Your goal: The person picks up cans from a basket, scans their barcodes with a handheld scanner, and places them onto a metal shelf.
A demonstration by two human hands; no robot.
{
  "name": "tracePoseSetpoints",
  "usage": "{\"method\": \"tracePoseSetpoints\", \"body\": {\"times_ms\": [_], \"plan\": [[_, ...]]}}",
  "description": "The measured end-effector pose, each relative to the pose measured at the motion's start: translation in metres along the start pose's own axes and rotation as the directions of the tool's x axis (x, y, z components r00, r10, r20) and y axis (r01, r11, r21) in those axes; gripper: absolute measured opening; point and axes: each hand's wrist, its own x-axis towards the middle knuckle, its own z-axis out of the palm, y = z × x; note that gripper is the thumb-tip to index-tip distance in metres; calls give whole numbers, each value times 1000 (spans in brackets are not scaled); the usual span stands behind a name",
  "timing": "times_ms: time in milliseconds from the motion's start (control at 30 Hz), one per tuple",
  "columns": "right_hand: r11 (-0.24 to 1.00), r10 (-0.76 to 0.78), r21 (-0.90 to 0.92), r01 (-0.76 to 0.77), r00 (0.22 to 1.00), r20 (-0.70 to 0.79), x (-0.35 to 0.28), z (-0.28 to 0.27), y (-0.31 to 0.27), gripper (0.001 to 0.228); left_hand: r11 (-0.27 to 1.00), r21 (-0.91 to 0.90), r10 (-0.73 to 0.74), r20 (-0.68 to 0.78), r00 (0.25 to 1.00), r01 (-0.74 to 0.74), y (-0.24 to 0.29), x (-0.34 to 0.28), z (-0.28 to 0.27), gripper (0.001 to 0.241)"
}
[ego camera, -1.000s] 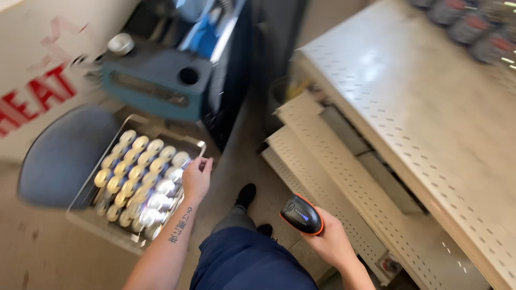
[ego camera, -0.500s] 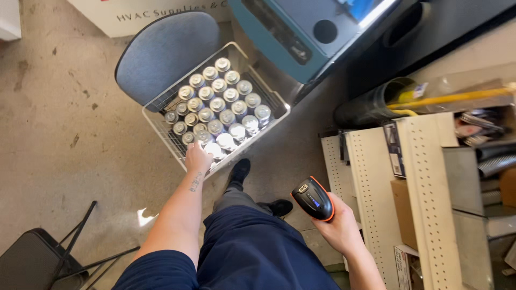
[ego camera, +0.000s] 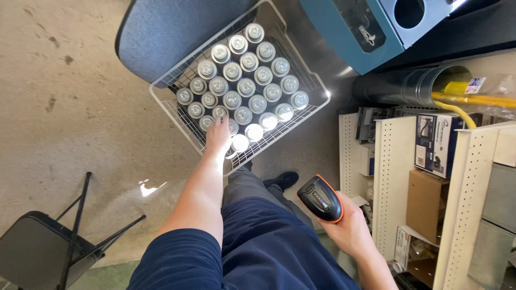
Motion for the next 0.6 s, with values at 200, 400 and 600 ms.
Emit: {"method": "tracePoseSetpoints", "body": {"times_ms": [200, 400, 600], "plan": [[996, 63, -59, -60, 997, 43, 13, 8, -22, 37, 998, -37, 58, 0, 998, -58, -16, 4, 4, 72], [999, -31, -11, 30, 998, -45, 27, 12, -31, 49, 840, -530, -205, -111, 972, 117, -20, -49, -67, 74], [981, -112, 133, 138, 976, -189, 29, -4, -51, 63, 513, -853, -153, -203, 967, -98, 26, -104, -178, 72]]}}
